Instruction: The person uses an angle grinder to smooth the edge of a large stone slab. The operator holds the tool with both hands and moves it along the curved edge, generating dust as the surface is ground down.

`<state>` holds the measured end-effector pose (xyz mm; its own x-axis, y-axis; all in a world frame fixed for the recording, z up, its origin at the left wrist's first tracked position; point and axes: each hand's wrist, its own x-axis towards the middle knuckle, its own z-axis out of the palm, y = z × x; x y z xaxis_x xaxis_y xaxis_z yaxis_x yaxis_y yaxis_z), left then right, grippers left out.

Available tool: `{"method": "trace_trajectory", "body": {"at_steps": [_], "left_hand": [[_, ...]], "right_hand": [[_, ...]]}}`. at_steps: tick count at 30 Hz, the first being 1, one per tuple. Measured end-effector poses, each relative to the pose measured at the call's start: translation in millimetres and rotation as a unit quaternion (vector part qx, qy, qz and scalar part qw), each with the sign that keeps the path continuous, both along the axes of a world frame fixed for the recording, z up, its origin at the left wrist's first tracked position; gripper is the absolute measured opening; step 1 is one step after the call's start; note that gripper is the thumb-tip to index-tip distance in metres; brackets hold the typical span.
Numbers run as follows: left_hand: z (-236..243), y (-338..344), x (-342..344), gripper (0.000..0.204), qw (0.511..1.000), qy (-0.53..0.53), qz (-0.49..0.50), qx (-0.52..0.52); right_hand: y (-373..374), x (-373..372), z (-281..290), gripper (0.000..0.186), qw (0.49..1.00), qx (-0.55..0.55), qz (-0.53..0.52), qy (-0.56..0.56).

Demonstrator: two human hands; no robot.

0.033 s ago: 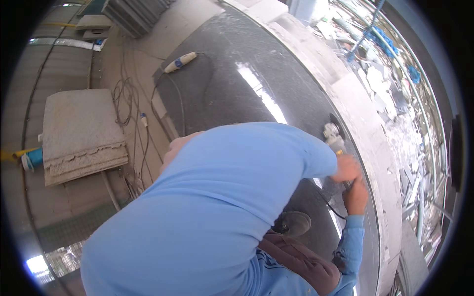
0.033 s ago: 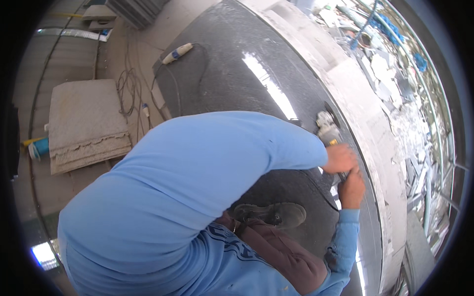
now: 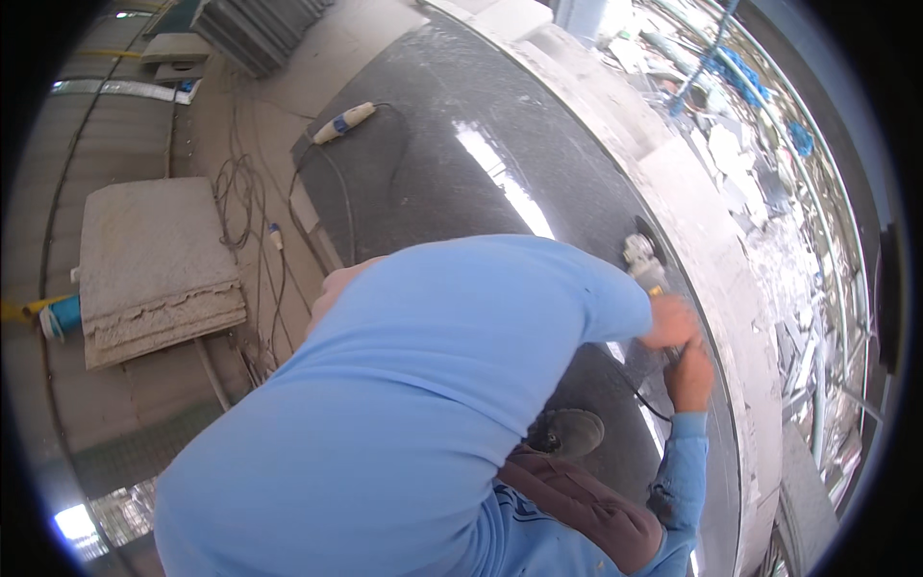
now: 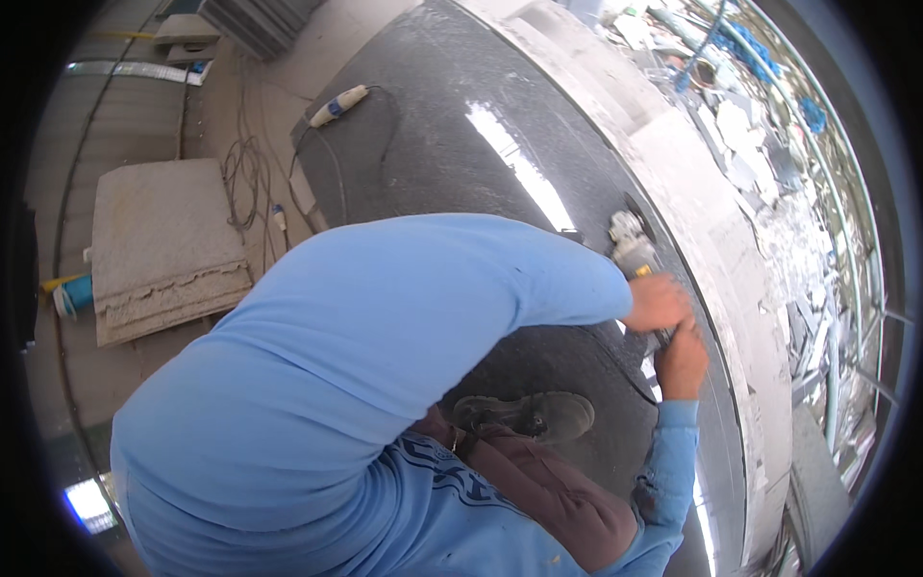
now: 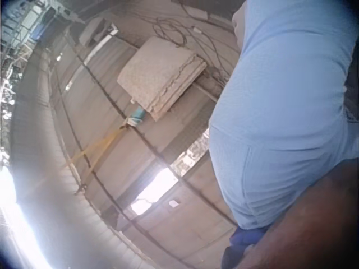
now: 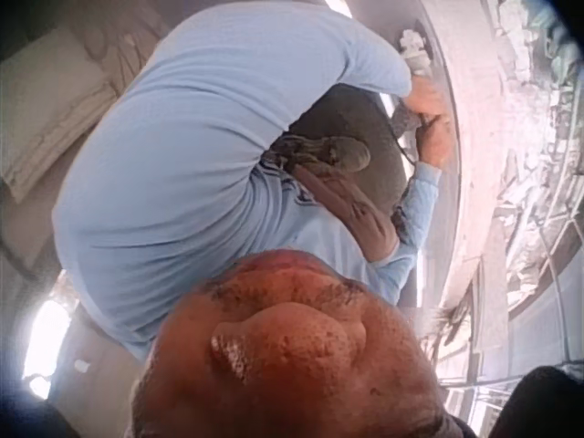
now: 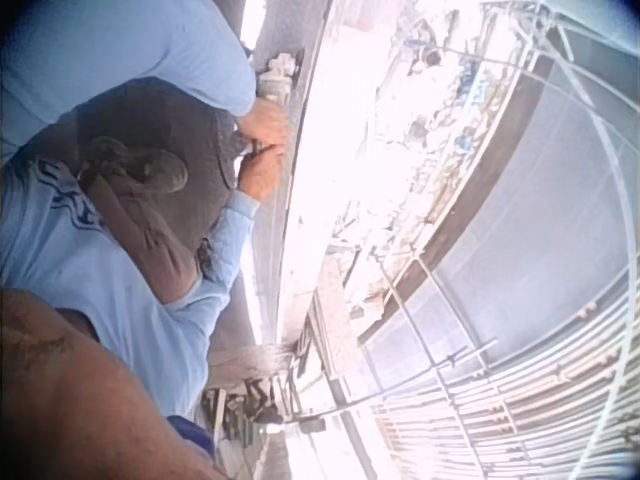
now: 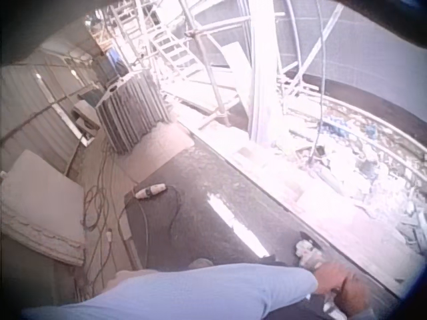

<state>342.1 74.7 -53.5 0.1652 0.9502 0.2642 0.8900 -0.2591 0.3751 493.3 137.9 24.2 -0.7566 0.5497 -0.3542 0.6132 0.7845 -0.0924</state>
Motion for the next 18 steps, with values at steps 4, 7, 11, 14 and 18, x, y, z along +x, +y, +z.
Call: {"method": "trace_trajectory", "body": {"at_steps": [4, 7, 11, 14, 18], "left_hand": [[19, 0, -17, 0.030, 0.999, -0.011, -0.043, -0.031], [17, -1, -36, 0.038, 0.995, -0.064, -0.064, -0.042], [39, -2, -51, 0.044, 0.990, -0.006, -0.063, -0.127], [34, 1, -47, 0.046, 0.988, 0.021, -0.058, -0.144], [45, 4, -38, 0.048, 0.986, 0.006, -0.067, -0.152]], "right_hand": [[0, 0, -10, 0.048, 0.998, -0.011, -0.015, 0.057], [4, -10, -24, 0.037, 0.997, -0.010, 0.018, 0.071], [1, -30, -16, 0.024, 0.999, 0.003, 0.008, 0.047], [0, -30, -8, 0.023, 0.998, 0.002, -0.007, 0.066], [-3, -20, 3, 0.023, 0.998, 0.023, -0.014, 0.049]]}}
